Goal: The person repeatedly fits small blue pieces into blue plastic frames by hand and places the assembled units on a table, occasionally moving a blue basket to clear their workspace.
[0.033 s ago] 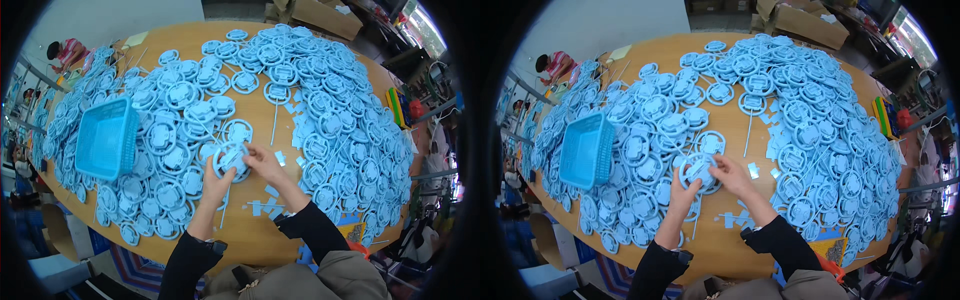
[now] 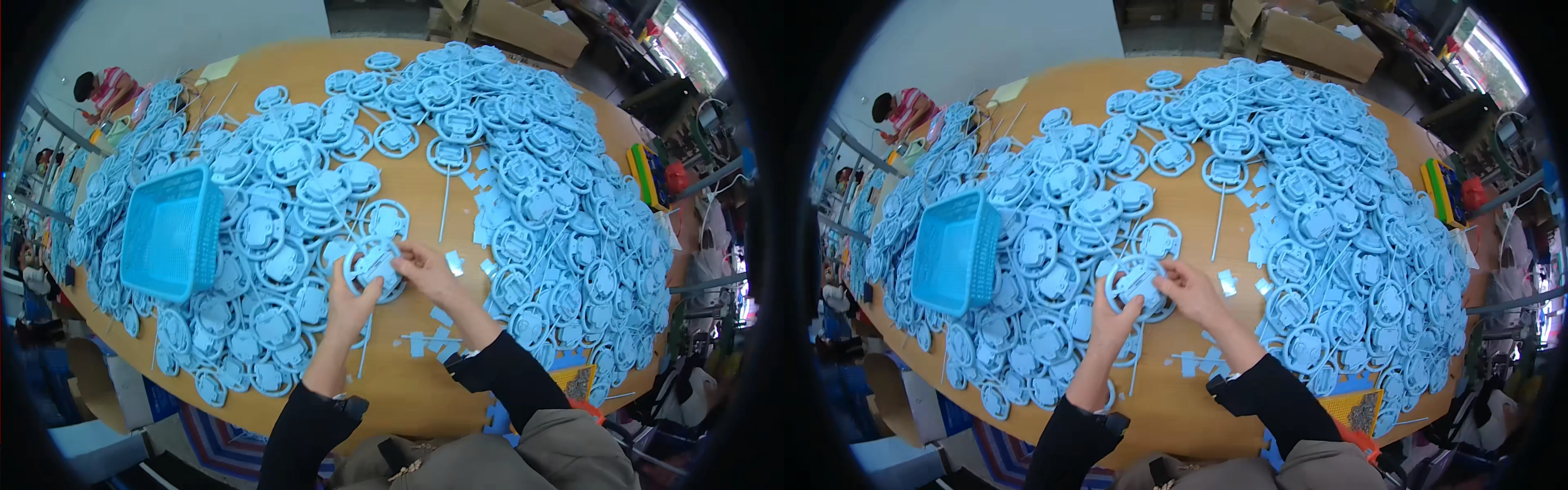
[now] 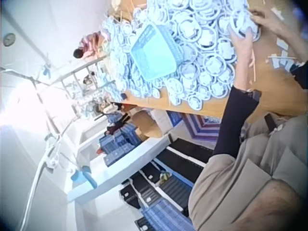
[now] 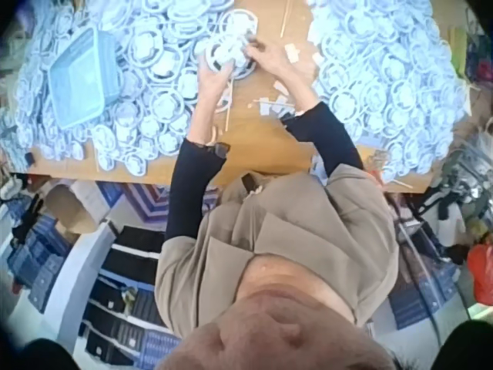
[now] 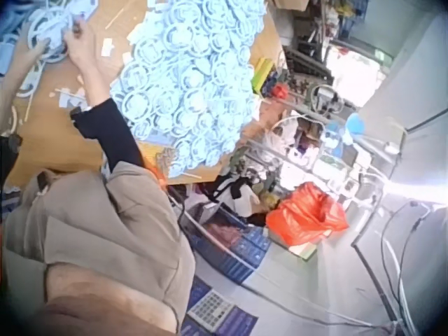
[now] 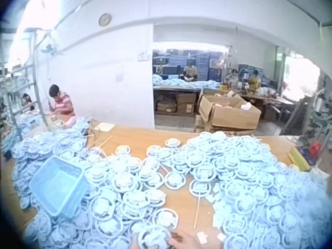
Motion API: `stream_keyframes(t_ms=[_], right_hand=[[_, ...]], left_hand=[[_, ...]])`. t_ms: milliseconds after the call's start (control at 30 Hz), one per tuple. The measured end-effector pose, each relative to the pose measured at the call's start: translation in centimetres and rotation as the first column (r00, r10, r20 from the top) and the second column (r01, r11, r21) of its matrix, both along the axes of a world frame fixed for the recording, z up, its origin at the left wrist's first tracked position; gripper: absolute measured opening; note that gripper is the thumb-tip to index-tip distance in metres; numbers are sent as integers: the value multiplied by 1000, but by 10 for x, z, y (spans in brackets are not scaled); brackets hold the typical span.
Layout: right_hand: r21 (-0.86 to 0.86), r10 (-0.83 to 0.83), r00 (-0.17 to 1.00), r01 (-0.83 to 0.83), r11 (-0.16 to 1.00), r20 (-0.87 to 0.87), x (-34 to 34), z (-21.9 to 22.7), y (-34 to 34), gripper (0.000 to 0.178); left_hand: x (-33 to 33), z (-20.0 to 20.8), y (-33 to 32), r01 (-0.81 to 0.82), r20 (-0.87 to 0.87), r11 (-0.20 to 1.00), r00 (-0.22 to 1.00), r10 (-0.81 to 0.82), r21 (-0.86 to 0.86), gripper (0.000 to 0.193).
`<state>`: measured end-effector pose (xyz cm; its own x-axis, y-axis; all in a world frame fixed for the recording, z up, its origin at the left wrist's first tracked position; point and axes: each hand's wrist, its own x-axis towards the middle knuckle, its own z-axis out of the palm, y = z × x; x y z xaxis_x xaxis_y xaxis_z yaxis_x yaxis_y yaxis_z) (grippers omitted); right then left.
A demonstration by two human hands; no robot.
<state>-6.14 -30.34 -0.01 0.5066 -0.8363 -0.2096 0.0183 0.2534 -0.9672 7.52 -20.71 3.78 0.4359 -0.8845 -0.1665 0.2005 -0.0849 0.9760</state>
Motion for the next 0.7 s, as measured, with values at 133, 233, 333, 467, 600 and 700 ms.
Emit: stream_keyframes(t_ms=[133, 233, 333, 467, 600, 700], right_hand=[[44, -9, 998, 11, 999, -67, 29, 8, -1, 37], [-80, 82, 975, -101, 992, -208, 21, -5, -41, 41], [-777, -302, 807, -275, 566, -507, 10, -5, -108, 34], [-765, -364, 676, -600, 235, -641, -38, -52, -166, 24], [-679, -276, 631, -590, 437, -725, -69, -54, -172, 24], [-898, -237, 873, -377, 228, -427, -54, 5, -150, 19]], left_hand=[[25, 5, -17, -46, 265, 999, 963, 48, -12, 54], [55, 19, -54, 30, 533, 999, 846, -7, -35, 54], [131, 40, -67, -90, 380, 996, 921, 83, 1, 58], [214, 32, -83, -257, 575, 945, 812, 96, 204, 67], [205, -13, -112, -344, 563, 939, 776, 286, -3, 78], [207, 0, -105, -417, 662, 909, 677, 320, -12, 87]])
